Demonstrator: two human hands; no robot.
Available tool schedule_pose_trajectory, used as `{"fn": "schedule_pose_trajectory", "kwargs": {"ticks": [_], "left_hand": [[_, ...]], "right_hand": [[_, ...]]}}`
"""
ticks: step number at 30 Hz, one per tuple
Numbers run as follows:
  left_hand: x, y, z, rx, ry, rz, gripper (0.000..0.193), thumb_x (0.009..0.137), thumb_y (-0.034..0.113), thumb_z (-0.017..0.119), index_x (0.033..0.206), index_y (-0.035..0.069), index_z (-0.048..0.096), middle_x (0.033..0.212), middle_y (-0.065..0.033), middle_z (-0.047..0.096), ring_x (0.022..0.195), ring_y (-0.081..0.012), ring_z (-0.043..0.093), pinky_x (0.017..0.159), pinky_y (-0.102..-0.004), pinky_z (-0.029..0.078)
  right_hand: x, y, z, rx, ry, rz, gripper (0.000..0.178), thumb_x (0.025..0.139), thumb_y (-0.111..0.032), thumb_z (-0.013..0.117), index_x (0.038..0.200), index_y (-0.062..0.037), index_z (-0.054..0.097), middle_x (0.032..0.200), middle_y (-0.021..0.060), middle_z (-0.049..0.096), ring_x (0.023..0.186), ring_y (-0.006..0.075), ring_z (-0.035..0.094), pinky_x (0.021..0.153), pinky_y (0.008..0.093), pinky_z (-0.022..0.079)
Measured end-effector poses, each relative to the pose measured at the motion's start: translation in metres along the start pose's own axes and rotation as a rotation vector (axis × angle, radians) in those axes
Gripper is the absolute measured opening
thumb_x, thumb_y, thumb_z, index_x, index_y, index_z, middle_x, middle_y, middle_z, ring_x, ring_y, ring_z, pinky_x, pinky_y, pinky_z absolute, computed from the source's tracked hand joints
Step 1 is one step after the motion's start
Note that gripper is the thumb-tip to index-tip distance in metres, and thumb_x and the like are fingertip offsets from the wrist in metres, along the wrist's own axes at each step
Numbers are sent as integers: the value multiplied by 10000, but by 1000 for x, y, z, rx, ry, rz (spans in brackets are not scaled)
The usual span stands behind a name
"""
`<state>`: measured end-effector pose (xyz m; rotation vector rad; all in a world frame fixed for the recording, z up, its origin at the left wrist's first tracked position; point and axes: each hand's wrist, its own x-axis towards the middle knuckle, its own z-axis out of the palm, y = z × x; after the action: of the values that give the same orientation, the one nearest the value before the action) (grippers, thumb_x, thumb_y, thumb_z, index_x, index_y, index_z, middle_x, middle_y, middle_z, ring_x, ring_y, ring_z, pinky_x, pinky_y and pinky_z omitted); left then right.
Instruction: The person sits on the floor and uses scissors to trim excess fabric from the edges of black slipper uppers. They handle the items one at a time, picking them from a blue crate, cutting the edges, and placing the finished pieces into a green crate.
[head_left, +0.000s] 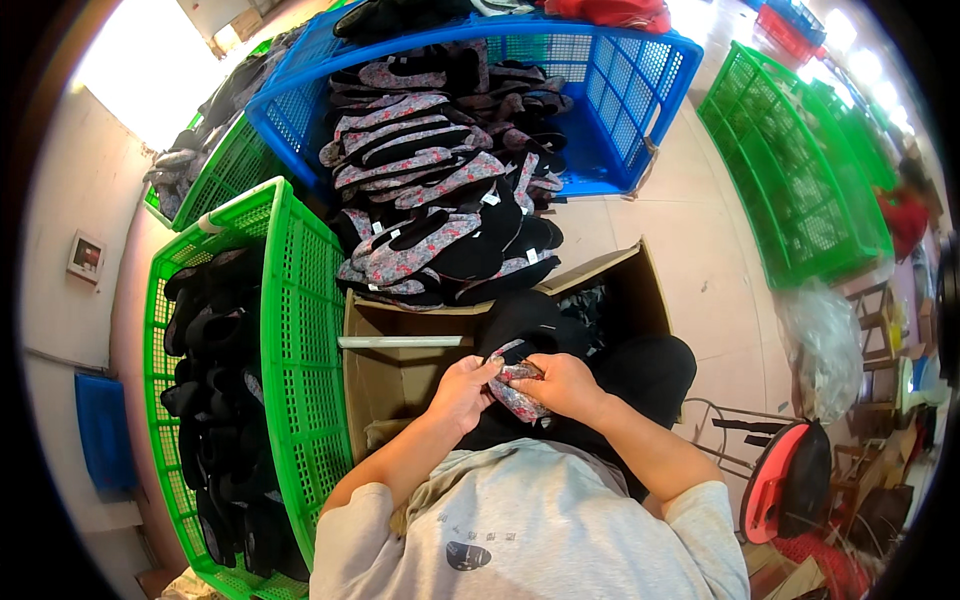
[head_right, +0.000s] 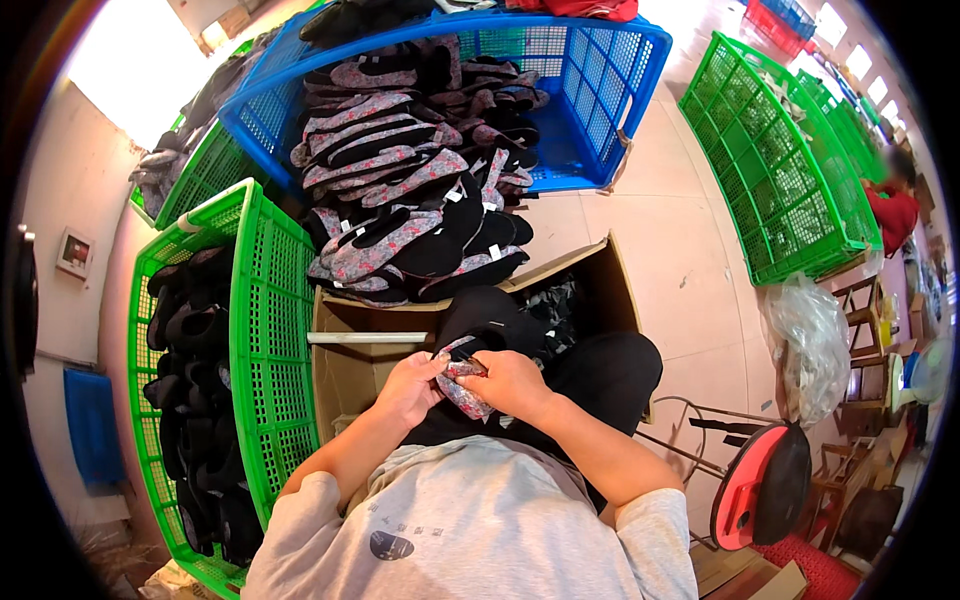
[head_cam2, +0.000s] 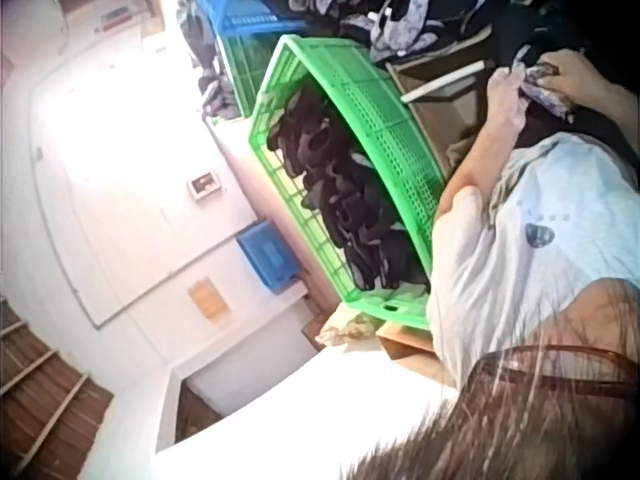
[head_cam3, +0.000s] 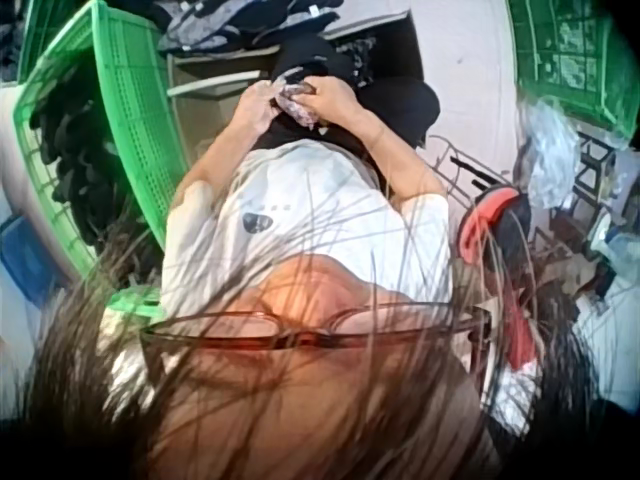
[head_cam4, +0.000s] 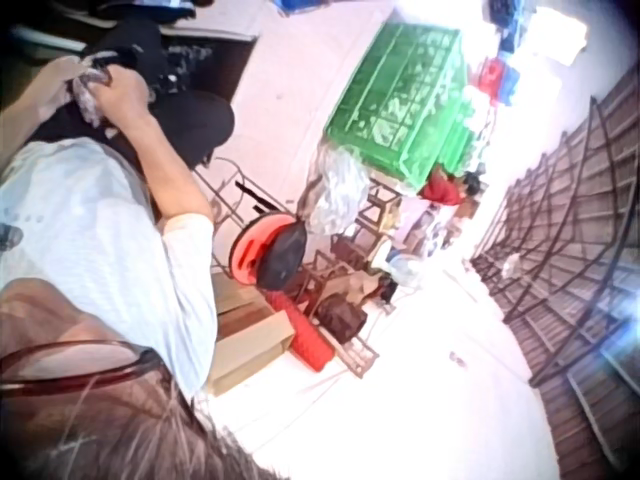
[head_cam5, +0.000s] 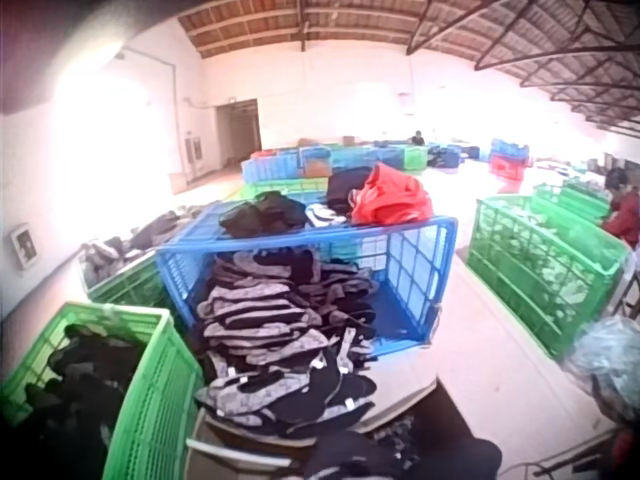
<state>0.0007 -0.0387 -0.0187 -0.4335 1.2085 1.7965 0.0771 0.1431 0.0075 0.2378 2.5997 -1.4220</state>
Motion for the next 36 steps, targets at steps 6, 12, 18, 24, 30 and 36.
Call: {"fn": "schedule_pose_trajectory", "kwargs": {"ticks": [6,12,18,24,30,36], "left_hand": [[25,-14,-5,713,309,615,193,867,108,717,799,18,560,693,-35,589,608,-122,537,555,-288,443],[-5,-20,15,1012,252,803,157,885,80,715,923,-5,588,761,-37,615,657,-85,559,574,-259,470],[-10,-20,15,757,275,728,206,907,59,692,1043,-5,551,918,-36,604,805,-82,562,712,-243,494],[3,-41,6,188,-11,542,251,915,67,705,1080,25,520,934,-8,571,864,-87,555,816,-226,467],[2,-43,7,244,-39,551,343,882,47,725,1131,54,489,1002,1,542,903,-78,537,832,-216,453],[-2,-39,18,193,52,445,291,883,54,728,1084,39,518,939,18,539,841,-47,504,758,-195,440]], "right_hand": [[19,-1,13,-3,-8,64,290,809,-338,707,835,-51,678,775,195,674,738,397,649,642,458,499],[39,9,15,90,17,130,266,754,-241,700,865,0,675,795,229,674,768,409,654,688,447,514],[49,7,3,700,-28,399,183,833,-125,707,905,42,698,828,139,713,719,234,694,653,348,524],[64,27,0,916,-68,485,145,879,-60,681,961,59,672,864,144,724,748,224,721,666,328,585],[61,24,0,954,-36,486,147,876,-68,686,962,50,674,876,138,725,738,222,719,658,325,580],[57,24,10,886,206,390,128,850,-63,717,921,16,646,828,97,691,711,184,691,641,307,546]]}}
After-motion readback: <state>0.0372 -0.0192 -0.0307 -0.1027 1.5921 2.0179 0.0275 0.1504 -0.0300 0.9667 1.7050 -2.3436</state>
